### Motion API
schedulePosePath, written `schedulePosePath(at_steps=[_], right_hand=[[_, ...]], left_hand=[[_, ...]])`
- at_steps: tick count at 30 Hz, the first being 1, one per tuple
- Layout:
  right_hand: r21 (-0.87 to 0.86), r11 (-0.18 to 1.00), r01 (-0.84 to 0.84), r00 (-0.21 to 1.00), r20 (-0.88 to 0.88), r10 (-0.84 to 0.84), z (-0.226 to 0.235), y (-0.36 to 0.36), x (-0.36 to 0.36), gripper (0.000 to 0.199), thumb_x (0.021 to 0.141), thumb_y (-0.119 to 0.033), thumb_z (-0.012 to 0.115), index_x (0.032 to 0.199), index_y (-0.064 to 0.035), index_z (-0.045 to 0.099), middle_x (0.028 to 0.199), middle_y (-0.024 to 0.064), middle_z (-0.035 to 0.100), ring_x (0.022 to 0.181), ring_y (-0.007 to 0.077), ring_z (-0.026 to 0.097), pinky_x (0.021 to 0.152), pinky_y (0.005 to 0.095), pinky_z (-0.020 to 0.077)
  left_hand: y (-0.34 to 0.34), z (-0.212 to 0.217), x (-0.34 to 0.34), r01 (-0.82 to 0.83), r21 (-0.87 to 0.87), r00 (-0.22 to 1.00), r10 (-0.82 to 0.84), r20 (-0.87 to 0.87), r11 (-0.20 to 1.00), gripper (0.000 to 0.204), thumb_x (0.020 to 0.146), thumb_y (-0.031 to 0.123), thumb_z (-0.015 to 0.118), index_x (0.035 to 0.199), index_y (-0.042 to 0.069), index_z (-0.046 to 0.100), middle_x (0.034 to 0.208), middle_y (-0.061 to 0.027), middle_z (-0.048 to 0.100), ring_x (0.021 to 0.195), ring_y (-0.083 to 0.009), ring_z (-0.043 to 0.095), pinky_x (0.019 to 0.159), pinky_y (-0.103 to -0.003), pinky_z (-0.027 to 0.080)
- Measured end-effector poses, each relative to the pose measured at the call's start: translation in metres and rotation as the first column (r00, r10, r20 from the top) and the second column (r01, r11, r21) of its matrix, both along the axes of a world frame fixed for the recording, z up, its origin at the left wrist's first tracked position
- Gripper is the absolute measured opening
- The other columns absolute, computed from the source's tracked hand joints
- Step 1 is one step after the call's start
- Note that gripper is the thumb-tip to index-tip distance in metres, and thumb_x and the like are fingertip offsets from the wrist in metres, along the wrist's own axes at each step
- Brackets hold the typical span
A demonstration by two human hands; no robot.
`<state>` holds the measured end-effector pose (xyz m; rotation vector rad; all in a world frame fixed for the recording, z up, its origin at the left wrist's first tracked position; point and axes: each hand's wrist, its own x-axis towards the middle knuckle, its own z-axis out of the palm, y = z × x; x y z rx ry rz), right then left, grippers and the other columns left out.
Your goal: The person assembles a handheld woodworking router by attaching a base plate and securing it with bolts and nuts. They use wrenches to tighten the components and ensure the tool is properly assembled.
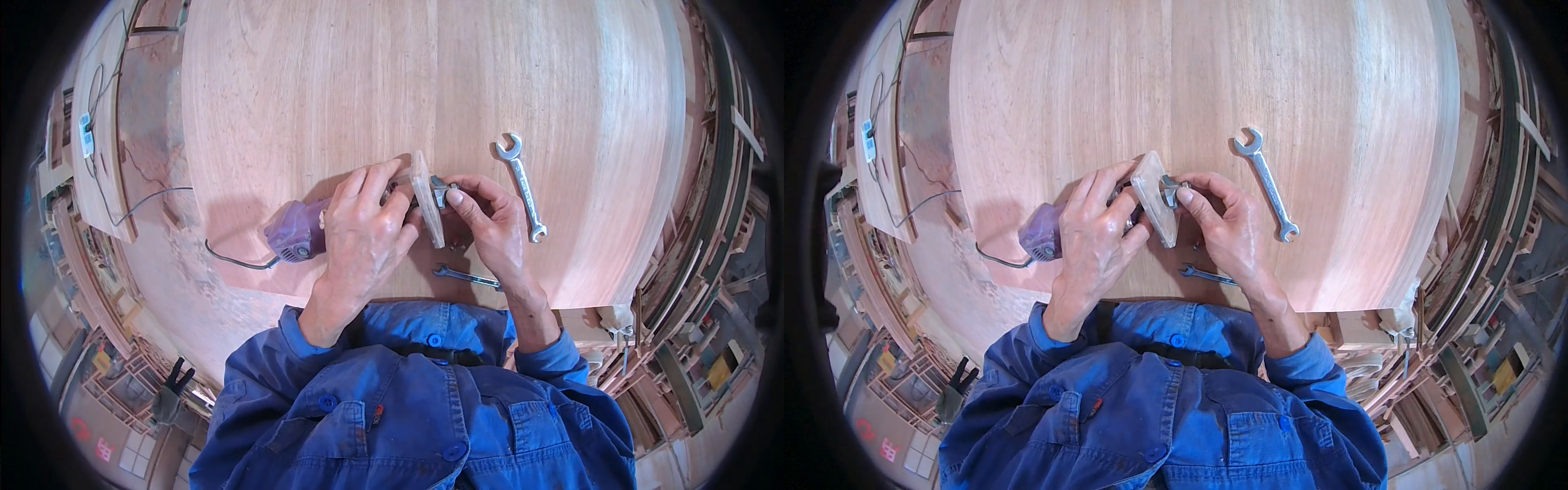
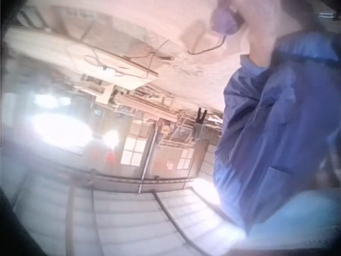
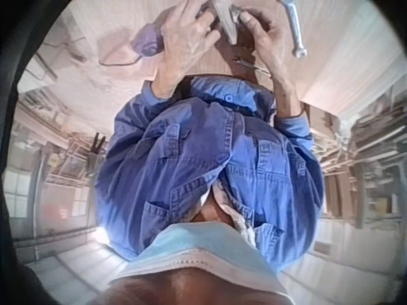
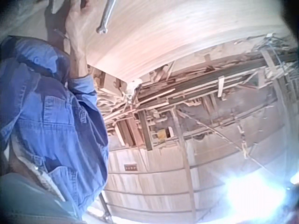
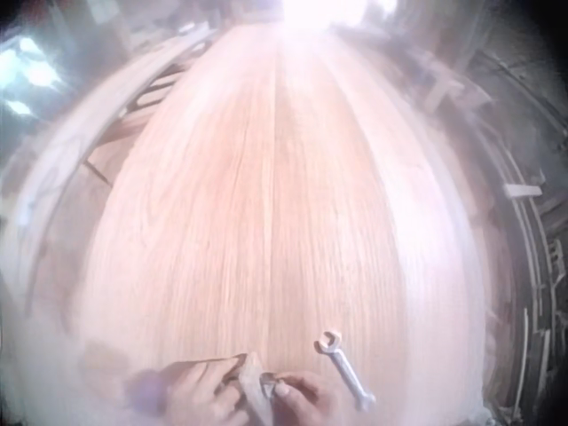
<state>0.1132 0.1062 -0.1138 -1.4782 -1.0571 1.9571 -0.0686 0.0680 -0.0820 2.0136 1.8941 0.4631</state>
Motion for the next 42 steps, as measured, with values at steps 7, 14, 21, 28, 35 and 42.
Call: schedulePosePath(at_steps=[7, 14, 21, 28, 35, 42], right_hand=[[0.13, 0.982, -0.136, 0.988, 0.095, 0.124, -0.004, 0.004, 0.003, 0.023, 0.1, -0.015, 0.066, 0.117, -0.0003, 0.069, 0.087, 0.0032, 0.073, 0.072, 0.0075, 0.068, 0.063, 0.0221, 0.0556], [-0.001, 1.0, -0.007, 1.0, 0.004, 0.007, -0.005, 0.001, 0.002, 0.02, 0.098, -0.014, 0.067, 0.113, -0.0019, 0.072, 0.085, 0.0019, 0.073, 0.076, 0.0068, 0.065, 0.067, 0.0234, 0.0528], [0.041, 0.996, -0.075, 0.996, 0.06, 0.073, -0.003, 0.004, 0.002, 0.02, 0.098, -0.014, 0.068, 0.114, -0.002, 0.072, 0.087, 0.003, 0.073, 0.079, 0.0071, 0.066, 0.07, 0.0237, 0.0539], [0.031, 0.999, -0.027, 0.998, 0.062, 0.025, -0.001, 0.004, 0.001, 0.021, 0.097, -0.014, 0.069, 0.112, 0.0001, 0.071, 0.092, 0.003, 0.073, 0.083, 0.008, 0.066, 0.073, 0.0235, 0.0545], [0.072, 0.996, -0.057, 0.996, 0.067, 0.053, -0.007, 0.003, 0.003, 0.022, 0.098, -0.014, 0.068, 0.114, 0.0011, 0.071, 0.095, 0.0035, 0.073, 0.084, 0.0084, 0.066, 0.075, 0.0234, 0.0543], [0.099, 0.987, -0.124, 0.991, 0.056, 0.119, -0.003, 0.008, 0.002, 0.023, 0.099, -0.016, 0.067, 0.114, 0.0011, 0.07, 0.098, 0.0058, 0.073, 0.089, 0.0105, 0.067, 0.08, 0.0249, 0.0545]], left_hand=[[0.0, 0.002, -0.001, 0.006, 0.005, 1.0, -0.006, -0.014, 1.0, 0.026, 0.068, 0.013, 0.078, 0.091, 0.0, 0.072, 0.119, -0.0134, 0.064, 0.104, -0.0292, 0.062, 0.088, -0.04, 0.053], [0.0, 0.004, -0.001, -0.014, -0.015, 1.0, 0.014, 0.016, 1.0, 0.032, 0.067, 0.007, 0.077, 0.097, -0.001, 0.071, 0.121, -0.0113, 0.065, 0.106, -0.0298, 0.063, 0.088, -0.039, 0.054], [-0.002, 0.002, -0.003, -0.004, 0.002, 1.0, 0.004, 0.024, 1.0, 0.028, 0.068, 0.009, 0.077, 0.094, -0.002, 0.071, 0.122, -0.011, 0.064, 0.106, -0.0293, 0.063, 0.088, -0.039, 0.054], [-0.004, -0.002, -0.002, -0.034, 0.035, 0.999, 0.032, 0.04, 0.999, 0.028, 0.068, 0.012, 0.079, 0.092, 0.0, 0.071, 0.123, -0.0104, 0.064, 0.105, -0.0284, 0.063, 0.088, -0.039, 0.054], [-0.006, -0.006, -0.003, -0.043, 0.049, 0.998, 0.041, 0.049, 0.998, 0.029, 0.068, 0.013, 0.079, 0.092, 0.0, 0.071, 0.121, -0.0118, 0.064, 0.106, -0.0286, 0.062, 0.089, -0.04, 0.052], [-0.009, -0.006, -0.006, -0.023, 0.032, 0.999, 0.022, 0.047, 0.999, 0.026, 0.069, 0.014, 0.077, 0.089, 0.0, 0.071, 0.119, -0.0139, 0.063, 0.106, -0.0283, 0.061, 0.091, -0.04, 0.052]])
